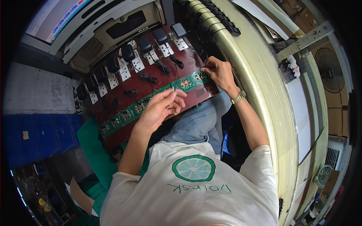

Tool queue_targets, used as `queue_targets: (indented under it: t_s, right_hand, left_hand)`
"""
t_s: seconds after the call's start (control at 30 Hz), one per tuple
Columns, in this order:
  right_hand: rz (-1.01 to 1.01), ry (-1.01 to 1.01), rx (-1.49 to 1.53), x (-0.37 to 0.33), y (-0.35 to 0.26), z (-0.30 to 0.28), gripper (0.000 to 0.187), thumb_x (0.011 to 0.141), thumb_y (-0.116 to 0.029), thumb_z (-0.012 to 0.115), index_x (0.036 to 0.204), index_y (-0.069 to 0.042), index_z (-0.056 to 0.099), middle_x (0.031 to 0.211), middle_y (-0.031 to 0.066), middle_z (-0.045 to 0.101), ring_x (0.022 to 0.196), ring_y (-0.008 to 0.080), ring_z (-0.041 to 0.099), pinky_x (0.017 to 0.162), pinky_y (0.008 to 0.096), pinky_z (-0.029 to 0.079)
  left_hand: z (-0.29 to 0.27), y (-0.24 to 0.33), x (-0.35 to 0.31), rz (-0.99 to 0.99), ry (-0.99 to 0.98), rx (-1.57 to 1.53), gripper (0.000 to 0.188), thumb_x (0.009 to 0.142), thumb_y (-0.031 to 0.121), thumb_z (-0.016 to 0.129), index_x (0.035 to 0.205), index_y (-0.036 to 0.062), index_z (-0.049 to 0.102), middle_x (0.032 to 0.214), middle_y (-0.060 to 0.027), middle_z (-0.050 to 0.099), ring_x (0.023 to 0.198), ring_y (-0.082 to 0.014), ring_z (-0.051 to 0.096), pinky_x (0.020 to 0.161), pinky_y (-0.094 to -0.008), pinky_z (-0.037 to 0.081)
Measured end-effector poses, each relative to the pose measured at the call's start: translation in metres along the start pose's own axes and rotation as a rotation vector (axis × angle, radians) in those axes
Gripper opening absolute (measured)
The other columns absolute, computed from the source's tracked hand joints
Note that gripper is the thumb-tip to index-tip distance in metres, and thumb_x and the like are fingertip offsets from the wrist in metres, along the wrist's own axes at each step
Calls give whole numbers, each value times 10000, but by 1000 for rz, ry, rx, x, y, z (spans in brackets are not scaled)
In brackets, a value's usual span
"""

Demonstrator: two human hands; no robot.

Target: The person is manually testing and assembling circuit boards by connecting wire harnesses and placing them into a testing rig.

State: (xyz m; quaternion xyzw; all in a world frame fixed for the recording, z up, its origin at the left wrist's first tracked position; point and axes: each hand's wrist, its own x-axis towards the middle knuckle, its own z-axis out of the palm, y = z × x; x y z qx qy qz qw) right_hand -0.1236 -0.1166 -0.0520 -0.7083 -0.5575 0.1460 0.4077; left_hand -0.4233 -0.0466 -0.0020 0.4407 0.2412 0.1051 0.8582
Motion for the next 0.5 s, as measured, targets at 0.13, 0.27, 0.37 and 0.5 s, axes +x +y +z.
queue_targets:
  t_s: [0.13, 0.27, 0.37, 0.5]
  right_hand:
    - [-86, 39, -63, -7, 4, 8, 186, 867, -44, 847, 906, -14, 667, 743, 37, 687, 579, 160, 533, 604, 308, 453]
    - [-159, 94, -130, -7, 9, 9, 182, 878, -56, 842, 925, -21, 669, 762, 44, 695, 590, 176, 545, 612, 312, 461]
    - [-88, 115, -137, -19, 6, 16, 151, 907, -61, 825, 961, -35, 687, 789, 54, 705, 608, 198, 563, 625, 313, 476]
    - [259, 125, 126, -49, 9, 15, 90, 1029, -148, 764, 1111, -122, 790, 817, 67, 720, 634, 243, 604, 674, 294, 536]
  left_hand:
    - [9, -8, 0, 18, -16, -116, 309, 1168, 237, 522, 1352, 13, 629, 968, -79, 660, 787, -114, 553, 726, -242, 460]
    - [9, -24, 17, 72, -79, -266, 325, 1168, 248, 518, 1400, 31, 590, 934, -76, 624, 761, -115, 512, 696, -260, 434]
    - [1, -56, 26, 119, -216, -419, 339, 1165, 260, 536, 1442, 67, 555, 908, -68, 602, 730, -111, 484, 661, -261, 412]
    - [22, -62, 42, 138, 227, 389, 360, 1162, 407, 545, 1413, 155, 601, 888, -50, 625, 692, -146, 527, 680, -254, 451]
